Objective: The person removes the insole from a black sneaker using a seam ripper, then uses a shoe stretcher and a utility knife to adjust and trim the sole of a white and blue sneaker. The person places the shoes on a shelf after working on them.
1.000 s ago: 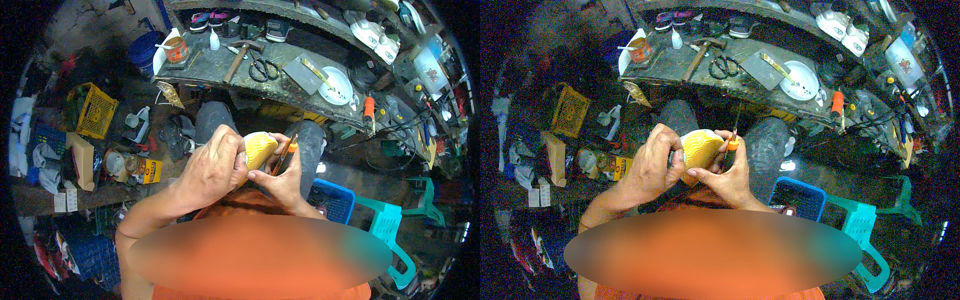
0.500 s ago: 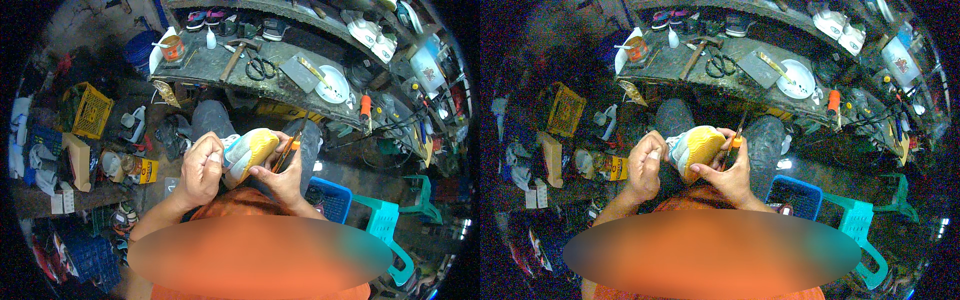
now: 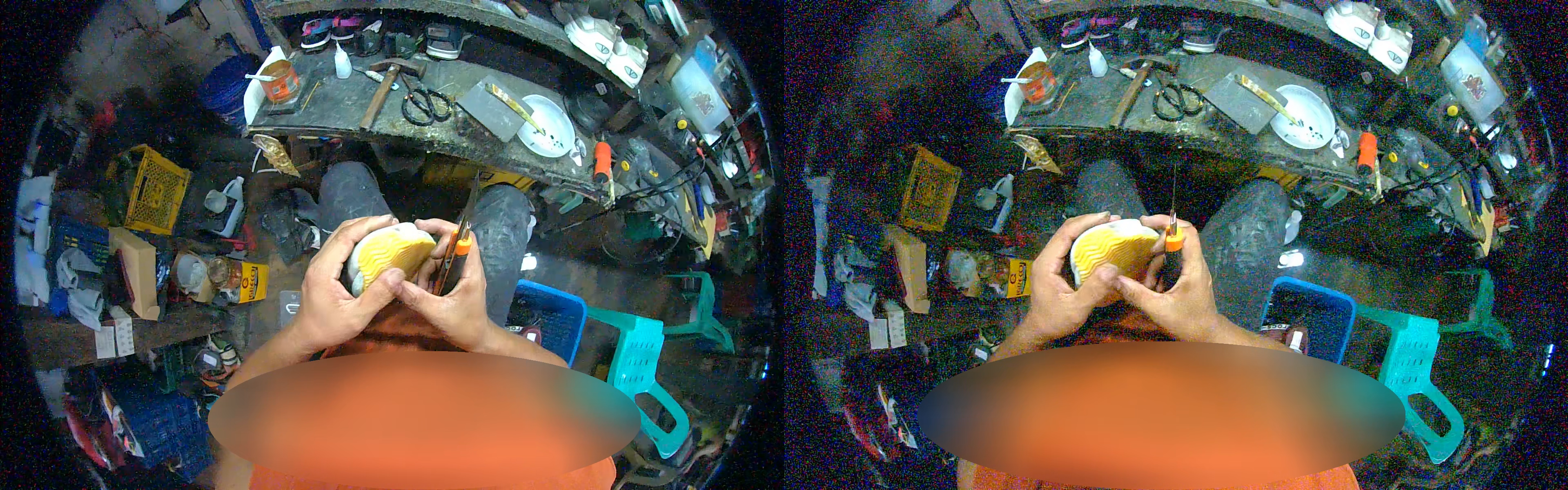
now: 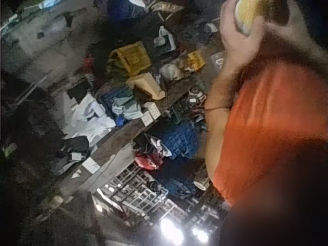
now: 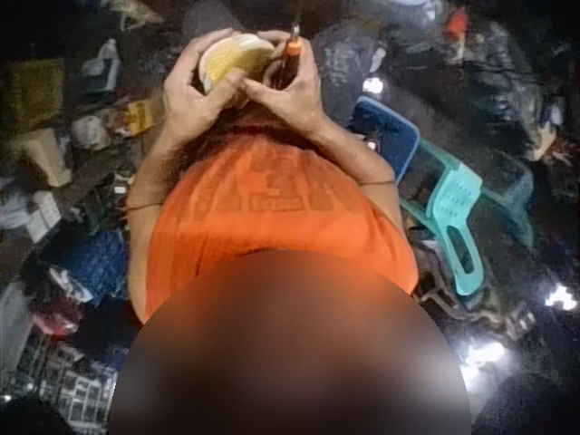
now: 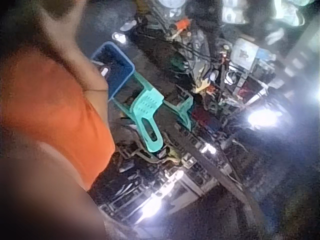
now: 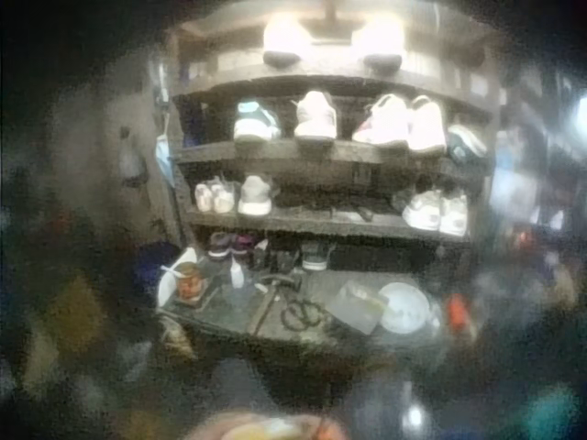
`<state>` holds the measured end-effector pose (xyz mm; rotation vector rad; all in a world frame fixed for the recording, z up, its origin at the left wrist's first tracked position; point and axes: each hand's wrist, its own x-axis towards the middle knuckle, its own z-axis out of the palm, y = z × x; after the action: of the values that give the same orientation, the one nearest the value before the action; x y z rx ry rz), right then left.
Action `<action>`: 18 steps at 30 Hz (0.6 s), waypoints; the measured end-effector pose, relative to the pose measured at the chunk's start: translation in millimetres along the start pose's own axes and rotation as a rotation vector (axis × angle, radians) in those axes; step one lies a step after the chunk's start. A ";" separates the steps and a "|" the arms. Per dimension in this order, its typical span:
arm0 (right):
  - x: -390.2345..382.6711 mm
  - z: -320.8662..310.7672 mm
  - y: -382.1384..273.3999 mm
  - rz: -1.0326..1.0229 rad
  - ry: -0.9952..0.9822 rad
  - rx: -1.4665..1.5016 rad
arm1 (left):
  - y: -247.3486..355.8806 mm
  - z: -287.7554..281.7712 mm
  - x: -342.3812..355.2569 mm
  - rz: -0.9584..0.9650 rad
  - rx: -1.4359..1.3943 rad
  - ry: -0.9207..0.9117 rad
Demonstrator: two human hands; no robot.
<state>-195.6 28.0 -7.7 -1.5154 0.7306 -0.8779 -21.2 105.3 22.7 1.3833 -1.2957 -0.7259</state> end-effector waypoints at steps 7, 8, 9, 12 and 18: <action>-8.4 2.0 -13.4 -0.067 -0.126 0.048 | -20.6 -26.2 -15.1 0.244 -0.153 -0.039; -8.9 3.7 -13.9 -0.072 -0.098 0.116 | -23.5 -27.9 -16.5 0.256 -0.165 -0.046; -9.5 6.0 -14.2 -0.078 -0.058 0.149 | -26.0 -29.4 -17.2 0.265 -0.170 -0.065; -9.8 10.7 -13.9 -0.101 -0.045 0.165 | -31.7 -30.8 -16.8 0.321 -0.160 -0.064; -10.4 10.7 -12.8 -0.161 -0.064 0.099 | -40.3 -29.5 -16.8 0.302 -0.213 0.001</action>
<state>-192.3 44.0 3.3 -1.5213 0.5168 -0.9670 14.6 123.7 -11.3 0.9911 -1.3478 -0.6341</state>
